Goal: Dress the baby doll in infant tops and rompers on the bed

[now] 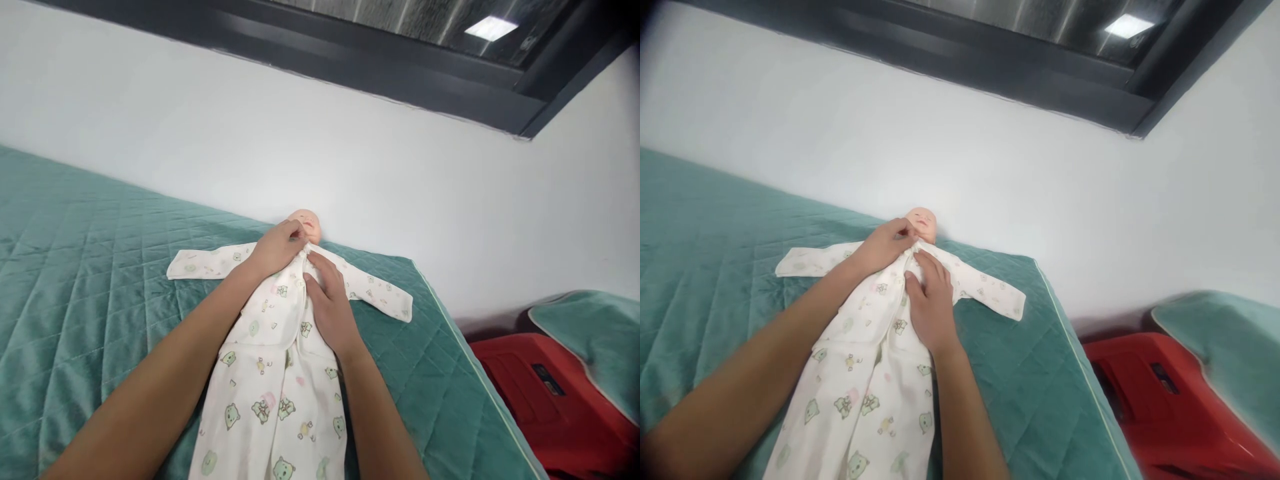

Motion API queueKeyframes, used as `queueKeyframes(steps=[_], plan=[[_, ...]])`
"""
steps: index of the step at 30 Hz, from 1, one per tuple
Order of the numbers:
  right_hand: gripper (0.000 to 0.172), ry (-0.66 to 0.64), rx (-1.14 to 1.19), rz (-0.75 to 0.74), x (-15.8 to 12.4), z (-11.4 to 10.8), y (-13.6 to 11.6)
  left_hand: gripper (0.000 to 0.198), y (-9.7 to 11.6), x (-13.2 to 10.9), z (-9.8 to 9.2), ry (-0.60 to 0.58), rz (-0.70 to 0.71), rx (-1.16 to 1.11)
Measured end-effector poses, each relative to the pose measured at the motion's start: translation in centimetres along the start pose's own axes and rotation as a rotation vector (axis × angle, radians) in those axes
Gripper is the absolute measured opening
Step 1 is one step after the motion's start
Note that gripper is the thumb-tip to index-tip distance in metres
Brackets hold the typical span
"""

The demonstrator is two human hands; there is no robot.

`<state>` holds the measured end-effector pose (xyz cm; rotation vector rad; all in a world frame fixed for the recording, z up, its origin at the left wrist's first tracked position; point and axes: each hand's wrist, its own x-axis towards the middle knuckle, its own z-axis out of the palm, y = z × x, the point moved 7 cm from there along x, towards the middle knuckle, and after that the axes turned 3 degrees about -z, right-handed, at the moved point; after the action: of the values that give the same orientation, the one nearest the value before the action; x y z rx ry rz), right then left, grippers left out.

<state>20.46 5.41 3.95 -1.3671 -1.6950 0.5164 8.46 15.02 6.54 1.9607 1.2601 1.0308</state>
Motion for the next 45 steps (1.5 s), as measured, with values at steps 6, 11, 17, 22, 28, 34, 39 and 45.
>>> queueKeyframes(steps=[6, 11, 17, 22, 28, 34, 39, 45], plan=[[0.041, 0.007, -0.008, -0.018, 0.0, -0.1, -0.1, 0.021, 0.6, -0.1, 0.2, -0.057, 0.059, -0.017], [0.036, 0.049, 0.049, -0.035, 0.0, -0.6, -0.1, 0.018, 0.9, -1.5, -1.6, 0.190, 0.063, -0.028], [0.022, 0.140, 0.005, -0.098, -0.2, -1.6, -1.9, 0.020, 1.8, -4.2, -1.7, 0.164, 0.046, -0.024], [0.026, 0.108, -0.027, 0.033, -0.2, -0.9, -1.8, 0.018, 1.4, -5.3, -1.2, 0.080, -0.021, -0.014], [0.024, 0.142, -0.177, 0.089, -0.2, -0.5, -2.1, 0.014, 0.9, -5.8, -1.3, 0.056, -0.075, -0.148], [0.016, 0.176, -0.174, 0.163, 0.3, -1.0, -1.1, 0.011, 0.5, -5.4, -1.1, 0.042, -0.094, -0.197], [0.020, 0.182, -0.205, 0.148, 1.3, -0.7, -0.9, 0.012, 0.2, -5.0, -0.8, 0.086, -0.093, -0.150], [0.015, 0.193, 0.050, 0.141, 2.1, -1.2, -0.4, 0.013, 0.6, -5.2, -1.0, 0.054, -0.072, -0.170]])
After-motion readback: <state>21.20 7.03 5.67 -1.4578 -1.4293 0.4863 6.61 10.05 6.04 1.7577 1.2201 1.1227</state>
